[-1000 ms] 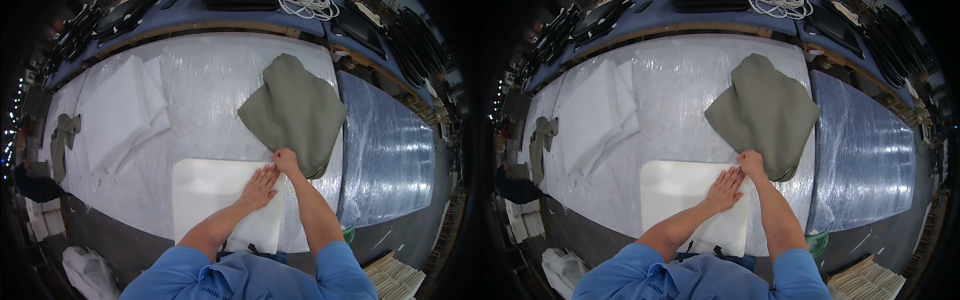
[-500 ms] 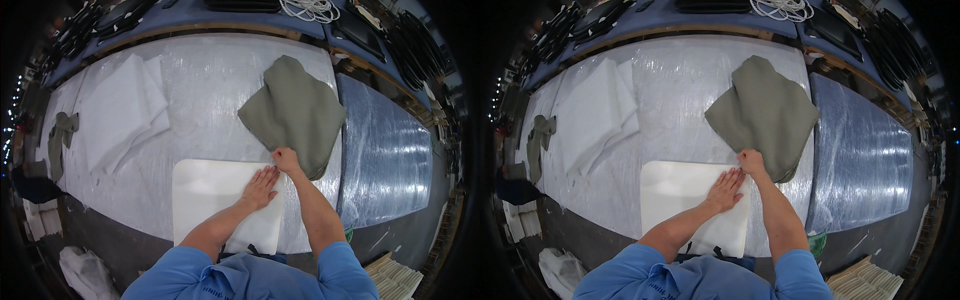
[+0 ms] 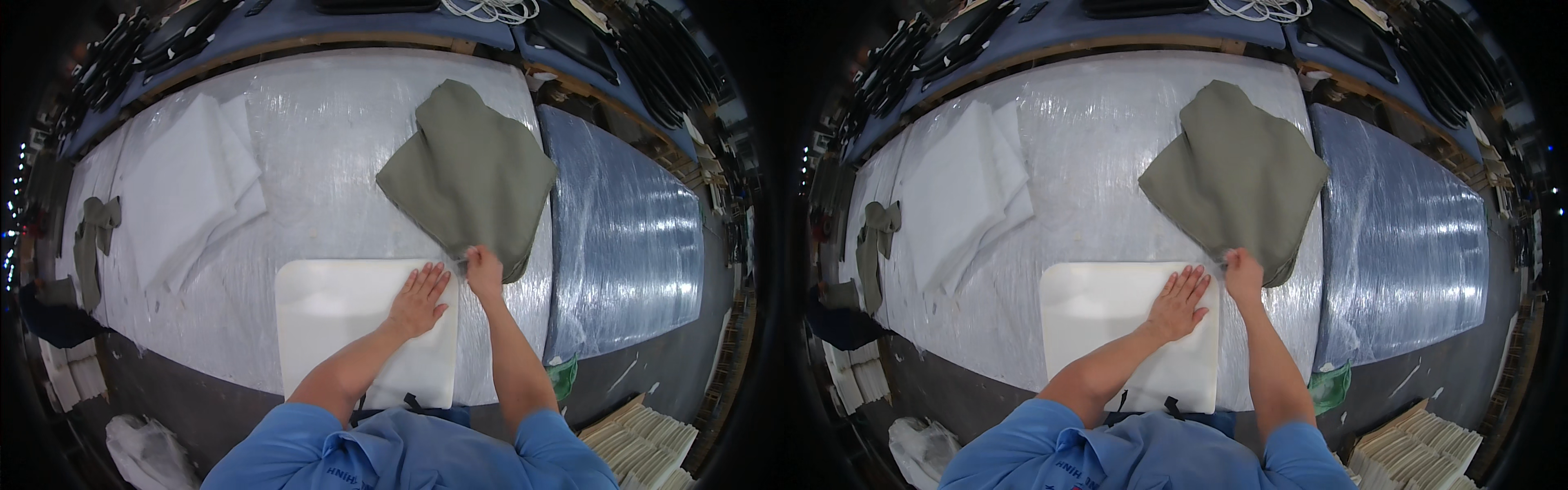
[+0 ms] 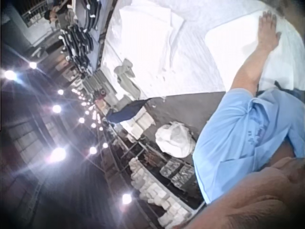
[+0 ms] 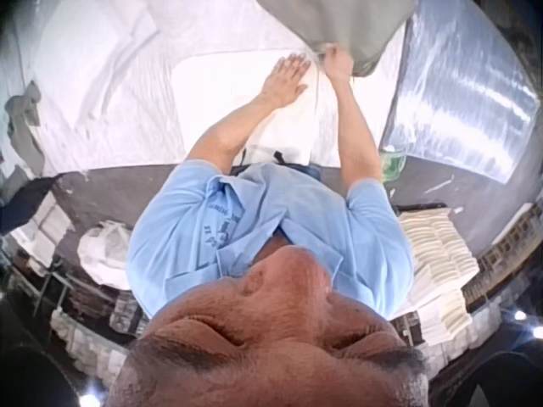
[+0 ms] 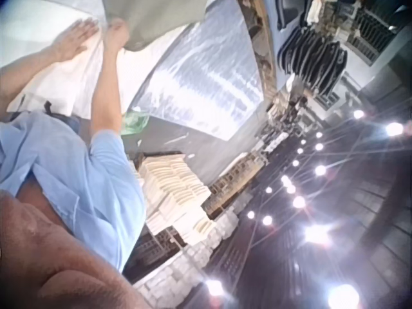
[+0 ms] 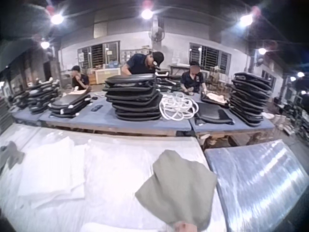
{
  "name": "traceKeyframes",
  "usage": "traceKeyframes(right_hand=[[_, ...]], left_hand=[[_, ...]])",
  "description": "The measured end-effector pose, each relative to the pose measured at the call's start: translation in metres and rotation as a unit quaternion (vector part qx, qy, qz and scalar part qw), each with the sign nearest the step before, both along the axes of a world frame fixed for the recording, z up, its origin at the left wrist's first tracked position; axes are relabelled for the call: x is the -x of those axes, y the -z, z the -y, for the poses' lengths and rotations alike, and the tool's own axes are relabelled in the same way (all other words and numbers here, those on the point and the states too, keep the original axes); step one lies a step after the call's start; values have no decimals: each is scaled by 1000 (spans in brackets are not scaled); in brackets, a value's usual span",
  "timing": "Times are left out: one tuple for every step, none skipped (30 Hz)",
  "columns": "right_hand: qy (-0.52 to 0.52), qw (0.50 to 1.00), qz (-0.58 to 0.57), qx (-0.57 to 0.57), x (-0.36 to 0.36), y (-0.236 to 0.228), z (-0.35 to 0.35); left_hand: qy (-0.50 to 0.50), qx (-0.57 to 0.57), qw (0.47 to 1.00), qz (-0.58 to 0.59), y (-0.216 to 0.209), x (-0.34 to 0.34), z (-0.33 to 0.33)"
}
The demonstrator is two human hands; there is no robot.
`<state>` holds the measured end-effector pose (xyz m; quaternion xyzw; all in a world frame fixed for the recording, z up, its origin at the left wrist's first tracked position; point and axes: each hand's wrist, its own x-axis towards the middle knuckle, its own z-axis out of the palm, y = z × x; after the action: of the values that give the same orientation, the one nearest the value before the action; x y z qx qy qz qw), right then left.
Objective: The person folds white foam sheets on a workbench, aligning edges and pressing folds. They handle multiple sheets one at a time, stacking them after folding. The person also briefly touches their face during the task.
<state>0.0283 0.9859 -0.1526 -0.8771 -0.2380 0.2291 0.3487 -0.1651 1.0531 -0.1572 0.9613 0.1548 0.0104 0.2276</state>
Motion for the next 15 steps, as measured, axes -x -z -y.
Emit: traceKeyframes(right_hand=[[73, 990, -115, -47, 3, -10, 14], [149, 958, -227, -93, 5, -11, 34], [160, 953, -234, -103, 9, -13, 54], [173, 949, -238, -114, 14, -13, 79], [183, 944, -243, -125, 21, -12, 99], [186, 943, -250, -114, 32, -10, 114], [186, 943, -258, -102, 43, -8, 128], [185, 942, -265, -92, 52, -7, 137], [178, 942, -269, -89, 62, -4, 142], [171, 943, -273, -87, 74, -2, 143], [167, 943, -275, -84, 82, -1, 141], [166, 944, -275, -72, 88, -1, 138], [133, 970, -193, -71, 93, -3, 131], [95, 987, -113, -67, 96, -8, 121], [55, 996, -33, -63, 98, -14, 111]], left_hand=[[-4, 1, 1000, 7, -2, 0, -2], [-4, 16, 1000, 7, -4, -1, -3], [-4, 31, 999, 7, -7, -4, -5], [-2, 47, 999, 8, -11, -8, -9], [-3, 49, 999, 14, -15, -16, -16], [-3, 51, 999, 18, -17, -25, -26], [-6, 54, 998, 20, -18, -34, -34], [-32, 47, 994, 97, -14, -44, -37], [-21, 23, 996, 77, -11, -47, -37], [-11, -1, 998, 58, -3, -50, -37], [3, -24, 999, 40, 1, -54, -36], [4, -29, 999, 34, 4, -57, -35], [6, -34, 999, 27, 6, -59, -34], [6, -40, 999, 17, 8, -58, -32], [5, -32, 999, 11, 9, -57, -29]])
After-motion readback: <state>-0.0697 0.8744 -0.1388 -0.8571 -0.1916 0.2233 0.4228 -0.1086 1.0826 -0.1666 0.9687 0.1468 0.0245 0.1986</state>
